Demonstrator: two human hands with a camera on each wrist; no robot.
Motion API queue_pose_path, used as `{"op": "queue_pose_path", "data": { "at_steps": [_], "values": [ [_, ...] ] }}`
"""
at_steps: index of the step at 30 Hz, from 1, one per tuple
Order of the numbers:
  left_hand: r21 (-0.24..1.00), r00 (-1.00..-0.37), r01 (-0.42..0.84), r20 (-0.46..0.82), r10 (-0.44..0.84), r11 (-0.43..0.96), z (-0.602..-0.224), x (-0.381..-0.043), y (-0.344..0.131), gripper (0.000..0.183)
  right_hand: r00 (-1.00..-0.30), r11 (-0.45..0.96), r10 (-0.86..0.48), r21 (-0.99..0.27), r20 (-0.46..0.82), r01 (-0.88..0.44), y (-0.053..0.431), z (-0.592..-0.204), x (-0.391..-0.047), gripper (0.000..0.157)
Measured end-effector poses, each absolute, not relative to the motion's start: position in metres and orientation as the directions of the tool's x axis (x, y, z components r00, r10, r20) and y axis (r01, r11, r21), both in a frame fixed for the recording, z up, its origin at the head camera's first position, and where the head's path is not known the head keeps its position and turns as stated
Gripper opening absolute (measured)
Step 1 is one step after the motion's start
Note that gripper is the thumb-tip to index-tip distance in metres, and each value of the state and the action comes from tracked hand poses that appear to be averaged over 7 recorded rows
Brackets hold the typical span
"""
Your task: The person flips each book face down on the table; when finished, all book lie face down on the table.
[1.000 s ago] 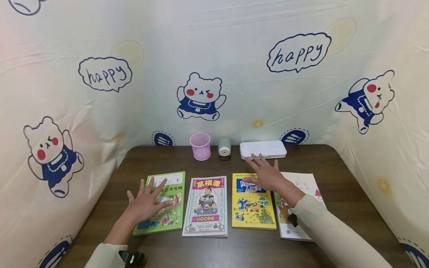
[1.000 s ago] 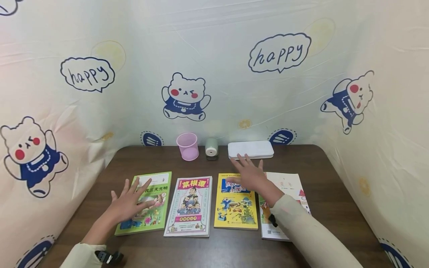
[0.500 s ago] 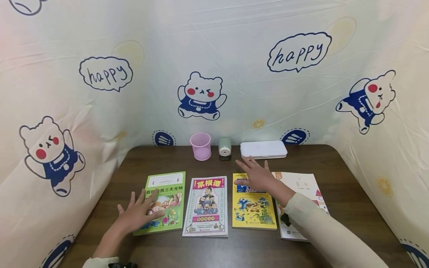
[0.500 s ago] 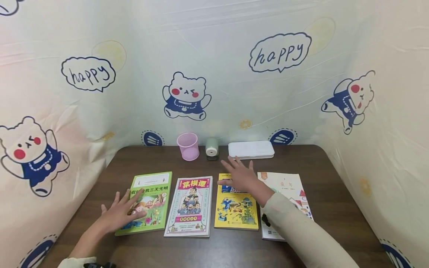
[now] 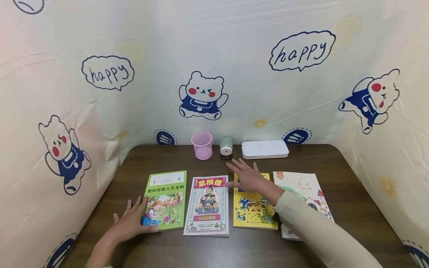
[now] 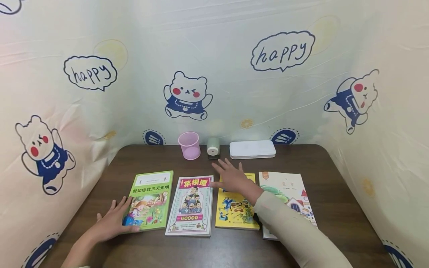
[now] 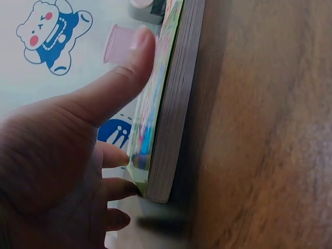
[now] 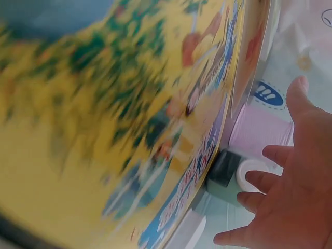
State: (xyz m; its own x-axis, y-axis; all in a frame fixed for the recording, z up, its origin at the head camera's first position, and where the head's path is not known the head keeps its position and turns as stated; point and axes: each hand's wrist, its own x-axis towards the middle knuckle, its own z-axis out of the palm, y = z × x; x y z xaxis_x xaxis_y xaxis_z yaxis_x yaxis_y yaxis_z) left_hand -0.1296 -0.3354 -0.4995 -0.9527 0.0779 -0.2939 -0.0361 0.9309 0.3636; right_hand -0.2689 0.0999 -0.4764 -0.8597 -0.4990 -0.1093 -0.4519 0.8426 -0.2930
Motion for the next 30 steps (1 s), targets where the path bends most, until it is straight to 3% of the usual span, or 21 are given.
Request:
{"op": "queue_pose_path", "data": {
  "at_steps": [8, 16, 30],
  "values": [
    [0.409, -0.961, -0.012, -0.256, 0.102, 0.913, -0.502, -0.126, -0.336, 0.142, -0.840, 0.818, -0.534, -0.309, -0.099, -0.484, 0.082, -0.479, -0.271, 0.088],
    [0.407, -0.965, 0.003, -0.240, 0.110, 0.913, -0.504, -0.129, -0.340, 0.140, -0.828, 0.819, -0.545, -0.297, -0.132, -0.492, 0.057, -0.489, -0.284, 0.092],
    [0.499, -0.956, -0.004, -0.255, 0.143, 0.866, -0.507, -0.131, -0.347, 0.134, -0.791, 0.782, -0.582, -0.399, -0.192, -0.479, 0.011, -0.494, -0.291, 0.091]
  ]
}}
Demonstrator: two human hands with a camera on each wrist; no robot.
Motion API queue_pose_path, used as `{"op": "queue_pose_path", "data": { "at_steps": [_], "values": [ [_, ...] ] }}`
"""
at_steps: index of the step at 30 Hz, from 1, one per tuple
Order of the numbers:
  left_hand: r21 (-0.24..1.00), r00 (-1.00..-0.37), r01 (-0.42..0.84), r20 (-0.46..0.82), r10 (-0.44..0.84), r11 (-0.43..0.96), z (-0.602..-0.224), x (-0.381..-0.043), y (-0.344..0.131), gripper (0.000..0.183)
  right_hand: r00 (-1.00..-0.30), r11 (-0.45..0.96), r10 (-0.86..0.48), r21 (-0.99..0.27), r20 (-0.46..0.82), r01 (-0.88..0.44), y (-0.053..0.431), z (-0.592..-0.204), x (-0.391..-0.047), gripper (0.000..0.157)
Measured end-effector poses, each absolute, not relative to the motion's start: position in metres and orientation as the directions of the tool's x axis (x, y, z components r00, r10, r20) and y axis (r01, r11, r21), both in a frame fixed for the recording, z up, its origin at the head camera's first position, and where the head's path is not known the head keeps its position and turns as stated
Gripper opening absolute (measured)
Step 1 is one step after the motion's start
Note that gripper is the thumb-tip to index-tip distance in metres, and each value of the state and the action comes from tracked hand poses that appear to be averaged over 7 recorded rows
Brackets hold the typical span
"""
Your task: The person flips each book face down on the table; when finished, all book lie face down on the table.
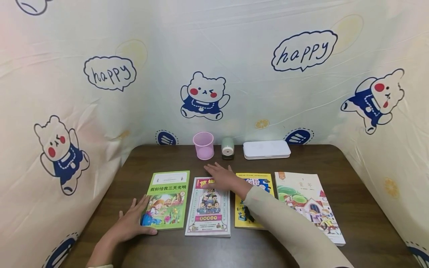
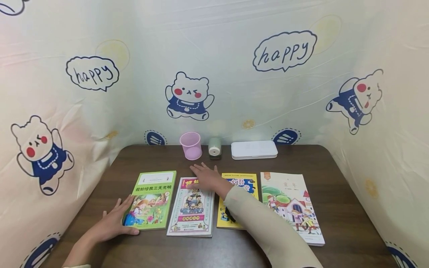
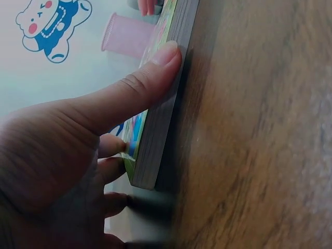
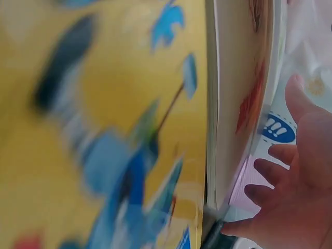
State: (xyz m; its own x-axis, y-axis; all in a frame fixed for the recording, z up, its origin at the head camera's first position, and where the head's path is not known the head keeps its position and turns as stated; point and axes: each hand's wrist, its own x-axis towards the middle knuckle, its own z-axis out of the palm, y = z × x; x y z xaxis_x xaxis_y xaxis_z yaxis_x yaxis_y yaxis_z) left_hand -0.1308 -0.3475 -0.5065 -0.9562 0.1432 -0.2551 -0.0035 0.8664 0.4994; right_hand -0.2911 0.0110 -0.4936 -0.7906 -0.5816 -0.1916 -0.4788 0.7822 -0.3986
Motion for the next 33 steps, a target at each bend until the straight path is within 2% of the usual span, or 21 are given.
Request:
{"op": "queue_pose_path", "data": {
  "at_steps": [15, 33],
  "values": [
    [0.529, -0.952, -0.013, -0.266, 0.150, 0.849, -0.503, -0.130, -0.349, 0.131, -0.761, 0.732, -0.621, -0.484, -0.187, -0.479, -0.036, -0.498, -0.295, 0.088],
    [0.525, -0.955, -0.032, -0.267, 0.129, 0.851, -0.509, -0.131, -0.350, 0.134, -0.790, 0.770, -0.586, -0.428, -0.179, -0.473, -0.063, -0.511, -0.294, 0.092]
  ]
}}
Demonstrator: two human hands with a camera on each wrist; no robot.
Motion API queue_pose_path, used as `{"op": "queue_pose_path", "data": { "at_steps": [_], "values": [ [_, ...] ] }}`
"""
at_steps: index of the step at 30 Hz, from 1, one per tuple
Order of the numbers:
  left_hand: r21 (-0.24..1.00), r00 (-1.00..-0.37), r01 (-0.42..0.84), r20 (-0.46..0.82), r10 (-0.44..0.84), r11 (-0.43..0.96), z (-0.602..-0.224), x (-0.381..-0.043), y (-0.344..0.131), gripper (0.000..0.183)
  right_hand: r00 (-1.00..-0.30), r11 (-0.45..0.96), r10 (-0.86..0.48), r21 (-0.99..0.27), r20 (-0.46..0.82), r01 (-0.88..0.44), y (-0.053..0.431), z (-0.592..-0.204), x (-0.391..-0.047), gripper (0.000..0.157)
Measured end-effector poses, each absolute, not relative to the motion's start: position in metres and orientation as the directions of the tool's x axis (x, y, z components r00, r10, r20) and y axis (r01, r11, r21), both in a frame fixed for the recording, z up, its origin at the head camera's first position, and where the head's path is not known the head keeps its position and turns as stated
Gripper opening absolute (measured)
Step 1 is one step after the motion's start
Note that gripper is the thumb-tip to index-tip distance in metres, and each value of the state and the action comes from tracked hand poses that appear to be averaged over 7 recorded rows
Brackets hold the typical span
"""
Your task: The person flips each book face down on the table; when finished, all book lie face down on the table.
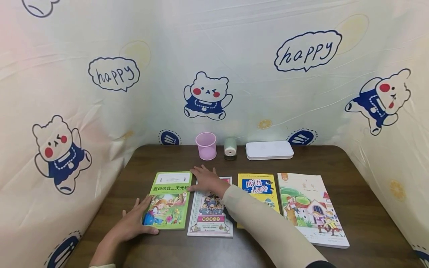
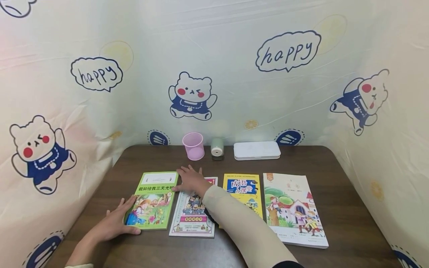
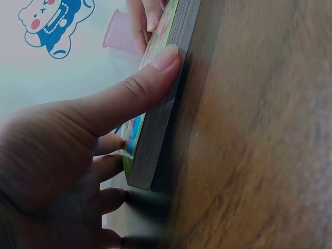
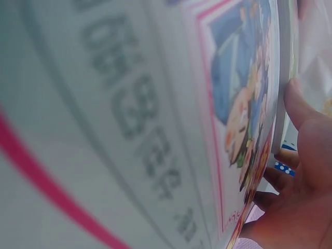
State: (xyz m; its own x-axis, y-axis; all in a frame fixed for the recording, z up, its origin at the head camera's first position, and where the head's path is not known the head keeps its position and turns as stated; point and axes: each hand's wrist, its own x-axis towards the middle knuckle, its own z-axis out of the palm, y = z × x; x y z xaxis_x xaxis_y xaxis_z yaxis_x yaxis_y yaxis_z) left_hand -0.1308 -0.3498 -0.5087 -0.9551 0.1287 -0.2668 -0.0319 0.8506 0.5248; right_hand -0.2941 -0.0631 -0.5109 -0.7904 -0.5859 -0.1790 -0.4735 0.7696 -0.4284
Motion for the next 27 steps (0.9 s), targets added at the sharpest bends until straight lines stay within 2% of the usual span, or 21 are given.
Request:
{"op": "queue_pose_path", "data": {
  "at_steps": [17, 27],
  "values": [
    [0.574, -0.978, 0.005, -0.167, 0.122, 0.819, -0.514, -0.125, -0.348, 0.129, -0.803, 0.786, -0.565, -0.418, -0.188, -0.456, -0.066, -0.515, -0.294, 0.091],
    [0.650, -0.985, 0.027, -0.110, 0.130, 0.759, -0.497, -0.123, -0.339, 0.136, -0.810, 0.794, -0.555, -0.410, -0.189, -0.448, -0.063, -0.513, -0.292, 0.090]
  ]
}}
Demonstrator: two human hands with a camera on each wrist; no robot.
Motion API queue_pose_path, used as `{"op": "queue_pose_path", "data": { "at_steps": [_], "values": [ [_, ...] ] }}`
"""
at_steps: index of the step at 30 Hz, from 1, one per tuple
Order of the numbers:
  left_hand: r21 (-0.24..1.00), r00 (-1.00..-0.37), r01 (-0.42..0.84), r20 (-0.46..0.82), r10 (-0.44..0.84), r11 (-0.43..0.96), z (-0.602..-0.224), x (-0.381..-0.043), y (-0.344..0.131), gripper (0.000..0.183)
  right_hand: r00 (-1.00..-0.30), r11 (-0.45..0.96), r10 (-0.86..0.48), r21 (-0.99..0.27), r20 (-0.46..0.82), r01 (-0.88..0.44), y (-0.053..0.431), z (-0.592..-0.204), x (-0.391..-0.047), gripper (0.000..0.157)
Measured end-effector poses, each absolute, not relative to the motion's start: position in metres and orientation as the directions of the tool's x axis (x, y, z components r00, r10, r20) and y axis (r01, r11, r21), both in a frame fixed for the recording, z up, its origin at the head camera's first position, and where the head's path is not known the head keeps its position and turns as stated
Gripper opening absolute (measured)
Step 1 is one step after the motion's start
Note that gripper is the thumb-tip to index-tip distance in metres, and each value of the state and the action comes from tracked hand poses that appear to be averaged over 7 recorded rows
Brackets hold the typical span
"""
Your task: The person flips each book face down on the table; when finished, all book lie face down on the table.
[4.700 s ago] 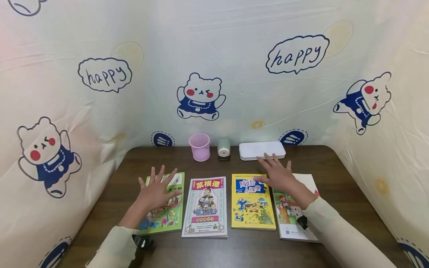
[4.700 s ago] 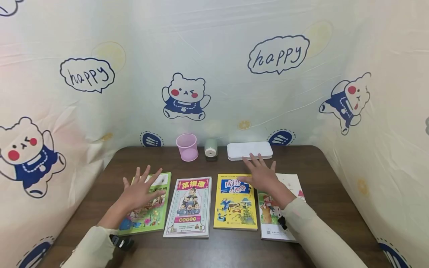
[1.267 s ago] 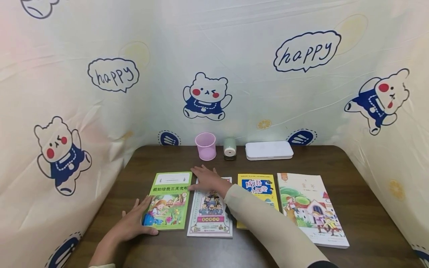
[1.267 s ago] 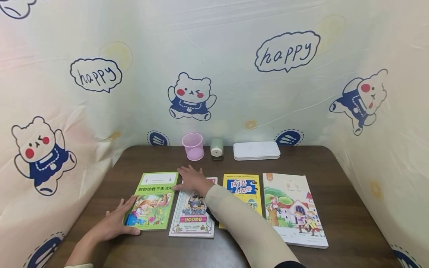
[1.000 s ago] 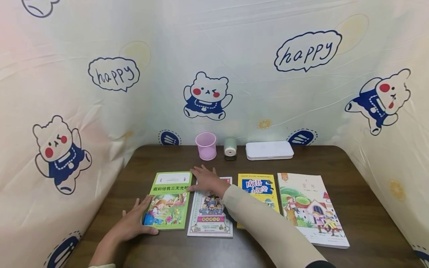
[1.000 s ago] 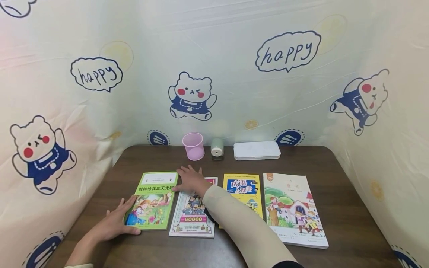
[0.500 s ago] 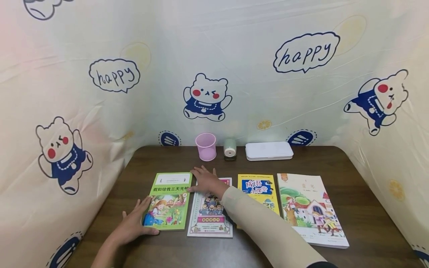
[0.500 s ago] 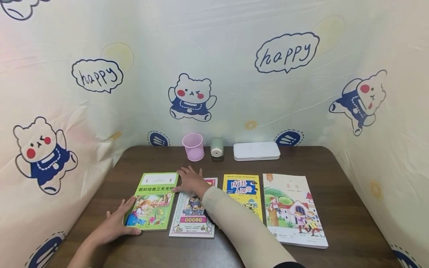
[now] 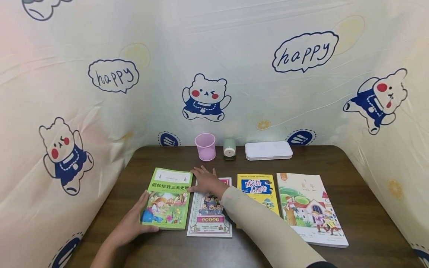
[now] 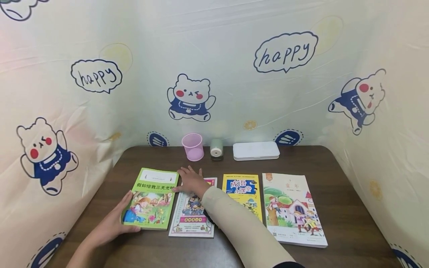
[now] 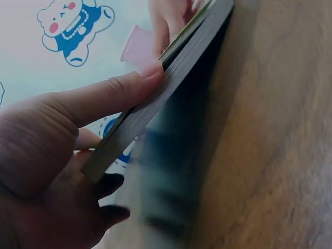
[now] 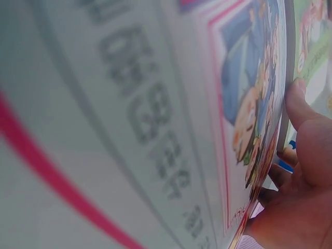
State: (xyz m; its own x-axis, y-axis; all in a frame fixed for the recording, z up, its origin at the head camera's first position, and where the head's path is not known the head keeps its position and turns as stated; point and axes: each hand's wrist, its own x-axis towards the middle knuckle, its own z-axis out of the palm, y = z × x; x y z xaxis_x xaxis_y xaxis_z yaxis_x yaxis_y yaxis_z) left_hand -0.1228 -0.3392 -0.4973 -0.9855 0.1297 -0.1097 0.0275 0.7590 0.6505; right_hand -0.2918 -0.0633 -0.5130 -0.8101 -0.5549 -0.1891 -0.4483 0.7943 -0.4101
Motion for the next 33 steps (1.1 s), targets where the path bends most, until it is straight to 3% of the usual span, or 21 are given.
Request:
{"op": "queue_pose_path", "data": {
  "at_steps": [23, 33],
  "values": [
    [0.727, -0.995, -0.002, -0.071, 0.073, 0.687, -0.478, -0.120, -0.323, 0.135, -0.808, 0.773, -0.563, -0.457, -0.173, -0.441, -0.059, -0.514, -0.292, 0.090],
    [0.700, -0.998, 0.052, 0.007, 0.066, 0.712, -0.463, -0.113, -0.309, 0.129, -0.809, 0.775, -0.562, -0.453, -0.173, -0.442, -0.061, -0.516, -0.294, 0.091]
  ]
}}
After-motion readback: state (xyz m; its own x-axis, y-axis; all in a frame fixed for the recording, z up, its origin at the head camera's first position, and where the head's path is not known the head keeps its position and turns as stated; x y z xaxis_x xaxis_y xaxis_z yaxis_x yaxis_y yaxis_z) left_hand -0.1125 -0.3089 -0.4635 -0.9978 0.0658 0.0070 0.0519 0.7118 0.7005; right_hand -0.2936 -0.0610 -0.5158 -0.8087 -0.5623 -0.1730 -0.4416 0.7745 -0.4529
